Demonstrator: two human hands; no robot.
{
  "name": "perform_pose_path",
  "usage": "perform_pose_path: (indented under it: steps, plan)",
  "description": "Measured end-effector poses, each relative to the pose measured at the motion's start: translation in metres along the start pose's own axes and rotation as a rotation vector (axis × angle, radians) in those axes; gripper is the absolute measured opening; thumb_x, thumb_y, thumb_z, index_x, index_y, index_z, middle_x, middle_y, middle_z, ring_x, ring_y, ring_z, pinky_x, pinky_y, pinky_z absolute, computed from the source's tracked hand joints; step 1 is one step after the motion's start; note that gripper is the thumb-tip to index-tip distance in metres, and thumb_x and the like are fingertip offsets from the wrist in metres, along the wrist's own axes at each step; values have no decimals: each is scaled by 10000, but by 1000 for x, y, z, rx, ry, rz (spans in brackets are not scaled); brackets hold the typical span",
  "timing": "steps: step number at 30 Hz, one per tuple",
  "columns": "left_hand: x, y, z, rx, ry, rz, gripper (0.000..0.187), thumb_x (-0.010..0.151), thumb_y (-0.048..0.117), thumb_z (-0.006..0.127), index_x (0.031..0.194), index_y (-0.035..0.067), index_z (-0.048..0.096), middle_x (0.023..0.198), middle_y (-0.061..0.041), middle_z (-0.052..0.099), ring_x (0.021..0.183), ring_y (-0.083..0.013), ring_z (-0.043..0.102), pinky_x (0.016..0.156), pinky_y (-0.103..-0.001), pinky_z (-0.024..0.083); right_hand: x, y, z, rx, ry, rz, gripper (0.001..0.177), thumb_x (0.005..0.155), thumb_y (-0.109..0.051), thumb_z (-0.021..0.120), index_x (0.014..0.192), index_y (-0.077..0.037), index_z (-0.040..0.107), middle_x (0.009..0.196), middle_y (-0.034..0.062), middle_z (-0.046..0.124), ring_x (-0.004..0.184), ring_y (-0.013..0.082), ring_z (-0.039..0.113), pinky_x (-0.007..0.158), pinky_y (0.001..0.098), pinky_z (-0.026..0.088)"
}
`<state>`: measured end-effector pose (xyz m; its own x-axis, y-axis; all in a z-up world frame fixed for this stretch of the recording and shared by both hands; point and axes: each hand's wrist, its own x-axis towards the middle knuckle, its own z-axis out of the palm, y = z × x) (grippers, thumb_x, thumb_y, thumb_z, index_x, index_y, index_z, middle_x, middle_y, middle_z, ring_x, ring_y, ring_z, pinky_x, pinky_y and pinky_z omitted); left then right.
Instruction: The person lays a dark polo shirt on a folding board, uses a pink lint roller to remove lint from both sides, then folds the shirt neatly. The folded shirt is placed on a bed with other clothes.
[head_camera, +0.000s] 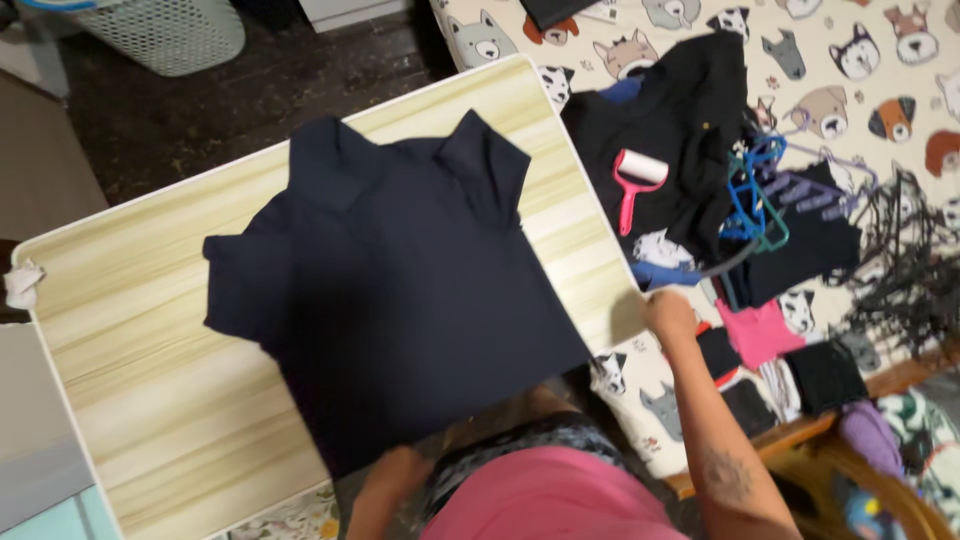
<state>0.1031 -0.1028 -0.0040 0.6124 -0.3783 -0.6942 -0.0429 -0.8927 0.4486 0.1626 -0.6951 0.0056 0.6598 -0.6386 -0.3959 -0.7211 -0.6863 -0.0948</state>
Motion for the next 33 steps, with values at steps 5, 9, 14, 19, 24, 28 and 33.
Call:
perform_pose_path:
  steps: [5,9,14,19,24,28,33]
  plan:
    - [32,123,-59,-302,493,60,257,875,274,659,1053,96,712,954,-134,719,909,-364,703,800,-470,561,102,-55,-3,333,387,-261,457,840,-339,770,1097,21,653,993,282,714,931,457,686,829,505,551]
    - [37,176,-88,-359,542,-40,233,876,260,699,1058,117,731,1048,-127,703,983,-362,677,829,-453,551,160,-97,-7,165,218,-209,730,839,-379,838,1264,100,486,1183,331,664,1084,485,667,921,501,548]
    - [36,132,-96,-350,877,-145,233,842,228,739,1037,101,741,1084,-154,698,1036,-364,658,889,-441,539,180,-108,-16,-24,-7,-227,358,869,-229,699,1057,72,654,1096,349,694,1043,481,687,893,508,561]
    - [52,12,-119,-323,1231,-226,313,894,226,737,1121,15,696,1130,-189,688,1069,-379,640,928,-455,522,167,-103,-42,245,117,-14,282,943,-247,644,951,31,692,927,238,671,851,379,653,760,478,531]
    - [84,-100,-193,-462,1390,-461,533,902,321,776,1257,-44,620,1221,-256,629,1118,-429,586,935,-495,484,126,-111,-77,741,423,122,285,965,-251,645,991,31,609,808,123,590,674,275,573,599,452,470]
    - [112,-138,-264,-374,1434,-468,705,783,407,879,1230,-67,608,1185,-248,628,1115,-437,582,958,-506,460,42,-144,-84,987,349,-77,351,1035,-317,631,1005,23,548,737,41,526,585,185,506,513,400,416]
    - [127,-148,-296,-278,1087,-542,533,646,422,911,983,64,705,1145,-155,646,1151,-384,585,971,-474,480,-72,-249,-72,1243,15,-311,424,1134,-504,483,1122,-96,598,626,-10,452,517,113,439,531,317,429]
